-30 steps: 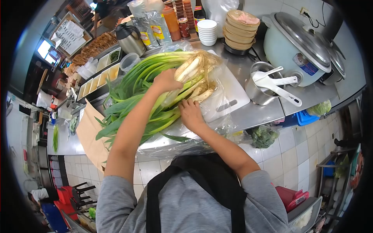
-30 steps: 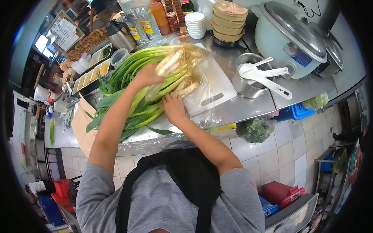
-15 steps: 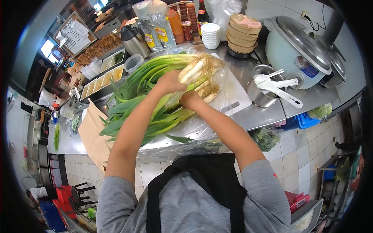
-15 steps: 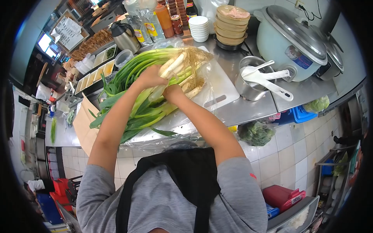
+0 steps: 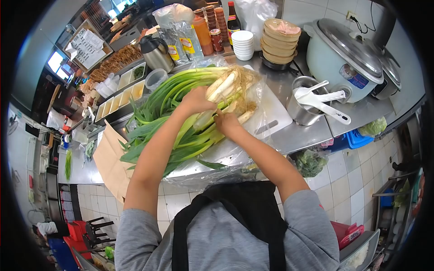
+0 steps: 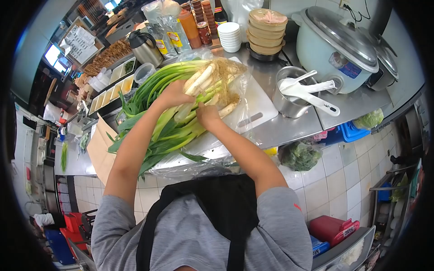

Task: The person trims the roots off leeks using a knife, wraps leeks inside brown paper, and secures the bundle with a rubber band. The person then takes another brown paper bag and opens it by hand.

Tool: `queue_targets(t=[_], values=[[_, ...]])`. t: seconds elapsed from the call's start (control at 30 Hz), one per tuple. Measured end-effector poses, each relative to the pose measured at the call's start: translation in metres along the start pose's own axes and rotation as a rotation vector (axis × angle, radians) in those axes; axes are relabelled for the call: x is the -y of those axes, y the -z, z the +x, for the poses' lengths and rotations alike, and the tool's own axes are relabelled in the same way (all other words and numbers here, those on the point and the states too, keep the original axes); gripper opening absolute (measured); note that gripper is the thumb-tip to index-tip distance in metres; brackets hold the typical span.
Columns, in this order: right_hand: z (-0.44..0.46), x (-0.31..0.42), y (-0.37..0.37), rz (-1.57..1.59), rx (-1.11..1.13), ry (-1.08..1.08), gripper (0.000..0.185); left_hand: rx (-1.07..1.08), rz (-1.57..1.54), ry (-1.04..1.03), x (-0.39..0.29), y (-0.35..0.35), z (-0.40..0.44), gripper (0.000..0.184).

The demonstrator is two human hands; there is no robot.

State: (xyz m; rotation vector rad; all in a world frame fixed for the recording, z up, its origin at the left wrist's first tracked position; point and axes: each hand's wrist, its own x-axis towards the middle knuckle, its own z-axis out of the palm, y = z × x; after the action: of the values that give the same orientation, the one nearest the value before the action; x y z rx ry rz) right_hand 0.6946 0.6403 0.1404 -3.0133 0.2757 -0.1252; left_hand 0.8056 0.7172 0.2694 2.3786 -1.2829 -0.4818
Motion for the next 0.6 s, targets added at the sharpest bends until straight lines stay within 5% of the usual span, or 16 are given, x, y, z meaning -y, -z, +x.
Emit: queue_targets(t=[0.43,0.53,0.6], values=[[-0.012,-0.006,-0.018,0.175,-0.072,-0.144,0.015,-0.030,0.084,0.037,-0.013,-0.018,-0.001,0.052],[-0.030,0.002,-0.009,0.241,-0.144,-0.210,0.021,-0.030,0.146,0.049,-0.017,-0.031,-0.001,0.055],[-0.060,0.008,-0.004,0.353,-0.425,-0.099,0.028,-0.031,0.237,0.096,-0.012,-0.049,0.002,0.059]])
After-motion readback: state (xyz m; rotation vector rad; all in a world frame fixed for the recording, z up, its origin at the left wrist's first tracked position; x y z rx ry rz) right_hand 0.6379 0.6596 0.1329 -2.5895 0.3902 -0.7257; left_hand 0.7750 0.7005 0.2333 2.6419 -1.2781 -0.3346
